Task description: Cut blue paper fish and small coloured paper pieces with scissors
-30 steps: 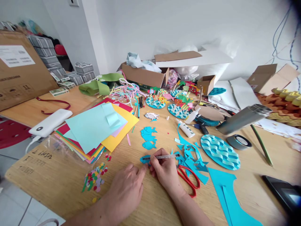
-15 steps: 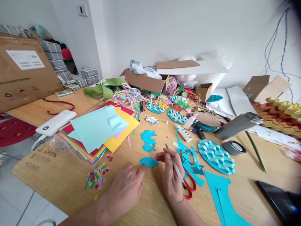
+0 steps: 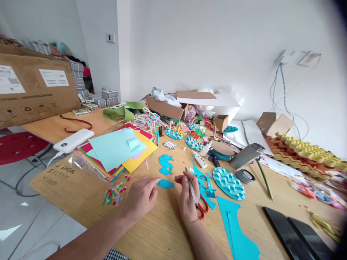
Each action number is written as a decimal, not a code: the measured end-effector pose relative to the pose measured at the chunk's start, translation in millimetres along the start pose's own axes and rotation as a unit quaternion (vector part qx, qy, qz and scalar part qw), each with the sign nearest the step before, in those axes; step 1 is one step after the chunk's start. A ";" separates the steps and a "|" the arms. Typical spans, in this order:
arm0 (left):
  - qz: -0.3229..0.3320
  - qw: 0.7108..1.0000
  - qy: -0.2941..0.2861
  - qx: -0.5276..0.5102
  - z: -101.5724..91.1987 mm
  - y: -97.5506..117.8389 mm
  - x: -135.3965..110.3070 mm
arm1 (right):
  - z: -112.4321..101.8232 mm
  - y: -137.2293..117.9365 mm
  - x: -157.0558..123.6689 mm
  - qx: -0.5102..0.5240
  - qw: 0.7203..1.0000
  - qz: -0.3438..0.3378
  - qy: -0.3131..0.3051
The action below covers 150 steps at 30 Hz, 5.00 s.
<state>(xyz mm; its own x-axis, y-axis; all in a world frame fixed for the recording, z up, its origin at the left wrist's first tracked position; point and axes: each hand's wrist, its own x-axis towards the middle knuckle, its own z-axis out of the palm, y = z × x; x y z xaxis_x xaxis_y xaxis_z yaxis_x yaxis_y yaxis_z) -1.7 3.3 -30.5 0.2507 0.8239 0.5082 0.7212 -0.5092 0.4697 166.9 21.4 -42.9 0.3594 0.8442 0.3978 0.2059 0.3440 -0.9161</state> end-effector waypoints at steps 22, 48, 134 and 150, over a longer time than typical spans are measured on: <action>0.010 0.990 0.105 0.096 5.7 -16.4 4.0 | -10.8 4.7 8.0 -0.155 0.981 -0.089 -0.069; -0.127 0.991 -0.012 -0.029 -22.4 -31.2 87.6 | -25.4 0.4 28.6 -0.280 0.929 -0.172 -0.172; 0.086 0.967 -0.236 0.050 8.6 -54.8 55.2 | -23.7 -34.6 12.0 -0.329 0.881 -0.123 -0.316; 0.085 0.967 -0.236 0.050 -2.2 -44.0 58.1 | -9.8 -43.6 -10.6 -0.319 0.884 -0.113 -0.323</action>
<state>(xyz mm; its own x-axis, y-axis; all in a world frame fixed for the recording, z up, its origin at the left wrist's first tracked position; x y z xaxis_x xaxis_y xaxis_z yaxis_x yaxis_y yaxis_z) -20.3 73.0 -20.1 0.6205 0.7643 0.1755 0.6970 -0.6401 0.3233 163.1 -6.5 -6.7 -0.3085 0.9128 0.2675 0.7515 0.4063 -0.5198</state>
